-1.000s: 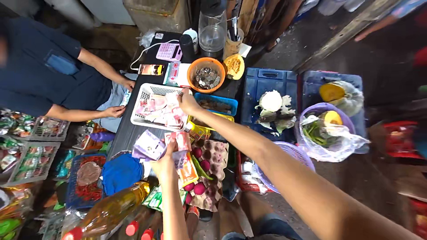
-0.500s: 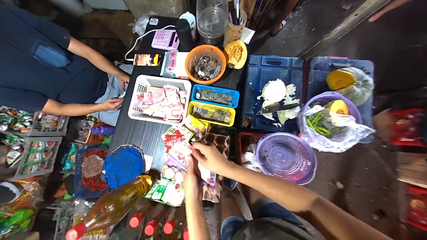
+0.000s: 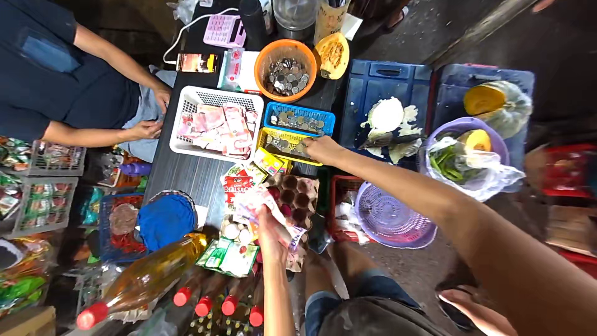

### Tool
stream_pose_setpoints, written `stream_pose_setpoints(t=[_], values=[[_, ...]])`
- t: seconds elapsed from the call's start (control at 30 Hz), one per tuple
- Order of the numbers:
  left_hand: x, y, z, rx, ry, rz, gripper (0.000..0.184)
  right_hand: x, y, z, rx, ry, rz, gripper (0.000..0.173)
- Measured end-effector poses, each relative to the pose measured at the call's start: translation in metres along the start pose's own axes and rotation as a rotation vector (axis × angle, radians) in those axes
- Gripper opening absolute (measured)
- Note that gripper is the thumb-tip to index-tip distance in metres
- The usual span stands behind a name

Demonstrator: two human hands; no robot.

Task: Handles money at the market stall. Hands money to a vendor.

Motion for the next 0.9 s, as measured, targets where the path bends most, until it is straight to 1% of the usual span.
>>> stream_pose_setpoints(t=[0.07, 0.13, 0.17, 0.23, 0.27, 0.33, 0.37, 0.4, 0.43, 0.53, 0.6, 0.73, 0.83, 0.9], values=[[0.0, -0.018, -0.007, -0.038, 0.022, 0.042, 0.034, -0.01, -0.001, -0.002, -0.039, -0.064, 0.002, 0.022], [-0.004, -0.035, -0.012, -0.105, 0.031, 0.045, 0.032, -0.014, 0.005, -0.001, -0.182, -0.067, -0.021, 0.021], [-0.007, -0.042, -0.013, -0.131, 0.034, 0.03, 0.035, -0.012, 0.008, 0.005, -0.269, -0.042, -0.034, 0.019], [-0.016, -0.052, -0.016, -0.161, 0.048, 0.019, 0.032, 0.003, 0.009, 0.027, -0.413, 0.075, -0.052, 0.018], [-0.02, -0.055, -0.019, -0.15, 0.038, 0.038, 0.029, 0.014, 0.004, 0.041, -0.466, 0.153, -0.032, 0.019], [-0.029, -0.059, -0.027, -0.075, 0.0, 0.122, 0.027, 0.039, -0.016, 0.061, -0.521, 0.244, 0.094, 0.02], [-0.034, -0.059, -0.032, -0.022, -0.012, 0.165, 0.03, 0.047, -0.026, 0.066, -0.514, 0.228, 0.167, 0.019], [-0.038, -0.059, -0.037, 0.039, -0.018, 0.195, 0.032, 0.05, -0.032, 0.068, -0.498, 0.162, 0.208, 0.022], [-0.043, -0.058, -0.041, 0.092, -0.023, 0.202, 0.033, 0.047, -0.03, 0.067, -0.457, 0.091, 0.206, 0.024], [-0.05, -0.06, -0.046, 0.214, 0.006, 0.186, 0.035, 0.014, -0.001, 0.044, -0.174, -0.022, 0.086, 0.025], [-0.049, -0.061, -0.044, 0.242, 0.0, 0.182, 0.036, -0.007, 0.008, 0.022, -0.043, -0.075, 0.041, 0.018], [-0.035, -0.063, -0.028, 0.184, 0.001, 0.193, 0.04, -0.018, -0.004, 0.008, 0.048, -0.085, -0.041, 0.017], [-0.028, -0.065, -0.019, 0.205, -0.006, 0.178, 0.041, -0.022, -0.008, 0.007, 0.031, -0.077, -0.093, 0.021], [-0.024, -0.066, -0.017, 0.228, 0.006, 0.173, 0.039, -0.023, -0.01, 0.006, -0.007, -0.075, -0.148, 0.021]])
Point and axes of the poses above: each hand's wrist, its own x-axis away from the middle knuckle, its own z-axis out of the back of the hand, y = z × x, the point moved 6 cm from there along -x, towards the middle knuckle, and after that the axes turned 3 degrees about -z, right-handed, at the moved point
